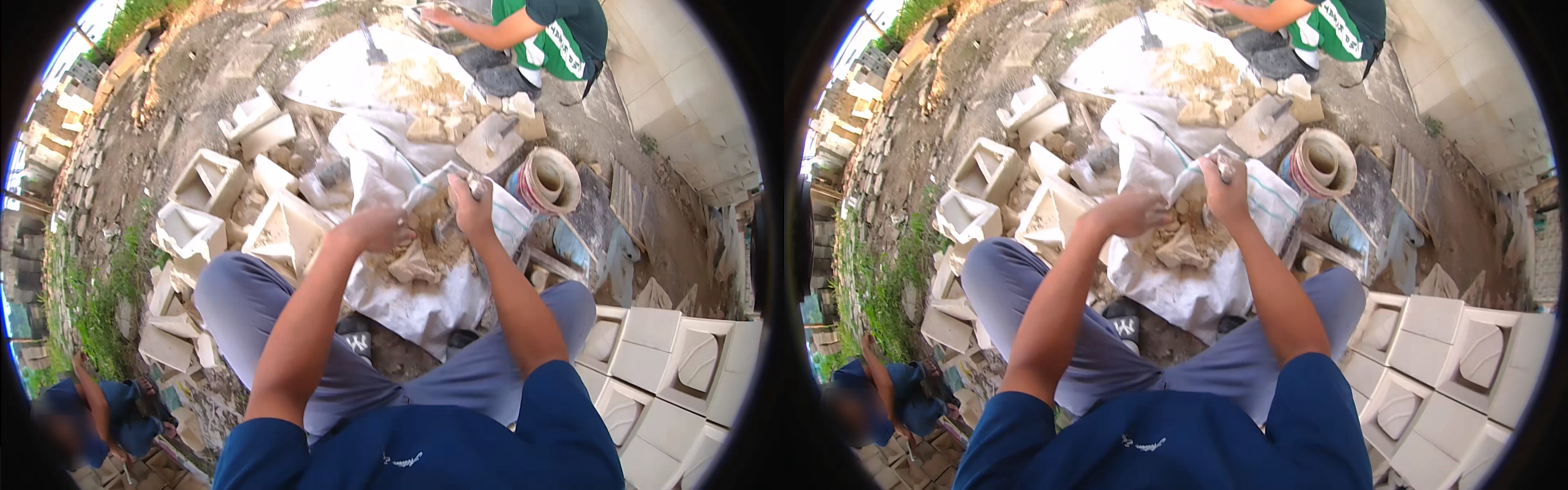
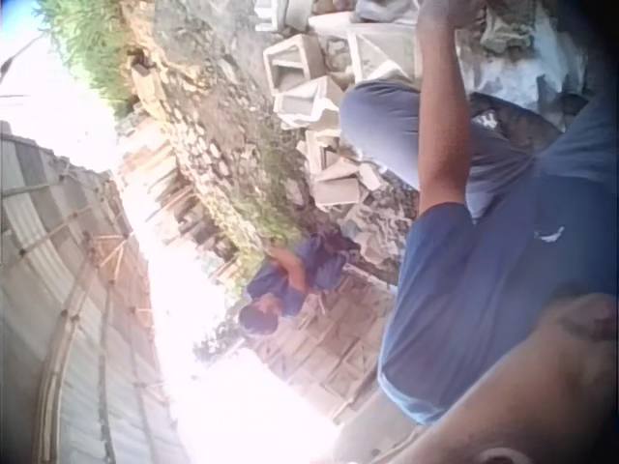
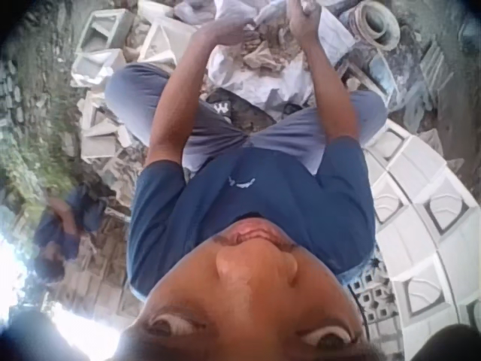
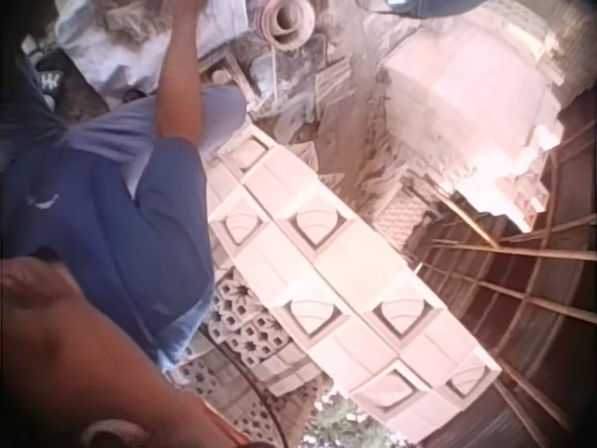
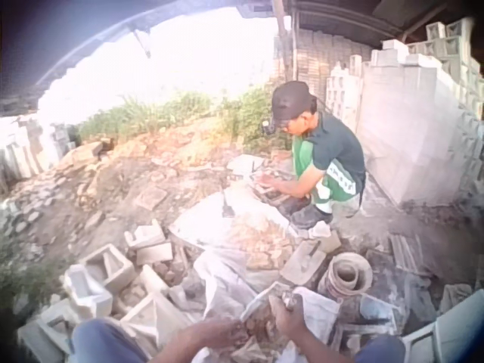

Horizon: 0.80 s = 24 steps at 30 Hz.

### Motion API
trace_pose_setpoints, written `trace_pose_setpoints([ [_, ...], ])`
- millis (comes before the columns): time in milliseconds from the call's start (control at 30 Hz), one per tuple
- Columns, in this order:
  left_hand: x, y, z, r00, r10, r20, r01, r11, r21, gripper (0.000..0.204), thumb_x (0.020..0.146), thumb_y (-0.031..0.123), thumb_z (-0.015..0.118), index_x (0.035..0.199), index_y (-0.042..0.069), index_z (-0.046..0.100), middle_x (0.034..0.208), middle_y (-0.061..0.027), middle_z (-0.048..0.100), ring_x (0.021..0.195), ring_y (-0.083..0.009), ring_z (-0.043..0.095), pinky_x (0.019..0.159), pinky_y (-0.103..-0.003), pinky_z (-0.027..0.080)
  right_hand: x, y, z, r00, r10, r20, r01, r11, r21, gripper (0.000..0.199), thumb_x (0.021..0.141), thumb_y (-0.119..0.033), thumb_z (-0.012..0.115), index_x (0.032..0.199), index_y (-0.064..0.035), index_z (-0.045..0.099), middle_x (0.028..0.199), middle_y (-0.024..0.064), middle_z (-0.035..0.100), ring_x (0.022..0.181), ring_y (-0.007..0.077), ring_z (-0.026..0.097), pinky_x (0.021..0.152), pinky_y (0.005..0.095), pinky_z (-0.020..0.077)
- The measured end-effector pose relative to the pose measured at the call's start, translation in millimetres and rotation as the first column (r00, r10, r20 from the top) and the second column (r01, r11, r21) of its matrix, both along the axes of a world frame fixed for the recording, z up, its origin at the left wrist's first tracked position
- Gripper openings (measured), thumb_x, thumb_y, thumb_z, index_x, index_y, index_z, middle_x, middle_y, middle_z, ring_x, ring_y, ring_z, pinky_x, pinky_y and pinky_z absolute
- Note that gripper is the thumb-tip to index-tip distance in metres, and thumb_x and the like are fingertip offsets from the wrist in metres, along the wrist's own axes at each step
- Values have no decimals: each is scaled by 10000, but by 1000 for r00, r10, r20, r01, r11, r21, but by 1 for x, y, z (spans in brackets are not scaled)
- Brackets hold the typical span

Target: The person shapes a block of stone on a sack by chipping and carving it with a handheld chisel tool.

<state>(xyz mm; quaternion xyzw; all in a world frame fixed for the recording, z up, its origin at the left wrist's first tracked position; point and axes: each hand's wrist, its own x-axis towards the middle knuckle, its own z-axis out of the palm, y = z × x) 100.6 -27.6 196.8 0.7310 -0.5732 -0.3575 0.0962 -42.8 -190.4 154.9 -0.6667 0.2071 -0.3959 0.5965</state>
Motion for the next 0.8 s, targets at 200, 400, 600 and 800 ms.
trace_pose_setpoints([
  [200, -6, 8, 15, 998, 46, -44, -46, 999, -15, 499, 959, 412, 612, 1290, 39, 590, 1216, -217, 642, 1165, -381, 593, 1004, -434, 460, -15, -4, 38, 970, 210, 123, -239, 918, 317, 197, 985, -96, 560, 788, -87, 561, 593, -88, 413, 473, 36, 347, 435, 237, 234],
  [400, 1, 12, 7, 999, 25, 27, -26, 999, 33, 492, 961, 413, 605, 1285, 43, 601, 1224, -215, 643, 1171, -377, 594, 1006, -426, 462, 15, 3, 14, 986, -142, -91, 149, 987, 68, 303, 1017, -261, 581, 797, -53, 558, 656, -29, 496, 536, 76, 468, 491, 255, 386],
  [600, -4, 5, 7, 999, 6, -35, -7, 1000, -24, 497, 961, 424, 601, 1287, 49, 601, 1272, -212, 626, 1204, -370, 579, 1022, -420, 453, 10, -19, 5, 848, -524, 82, 507, 846, 165, 438, 1006, -389, 593, 777, -18, 559, 682, 13, 537, 575, 99, 516, 548, 265, 443],
  [800, 4, 18, 10, 1000, 10, 9, -9, 999, -52, 506, 961, 434, 609, 1288, 48, 595, 1286, -203, 620, 1222, -362, 567, 1042, -426, 441, -8, -12, 53, 861, -508, 6, 502, 853, 142, 550, 1023, -478, 513, 694, -37, 532, 599, 28, 506, 466, 112, 466, 427, 285, 370],
])
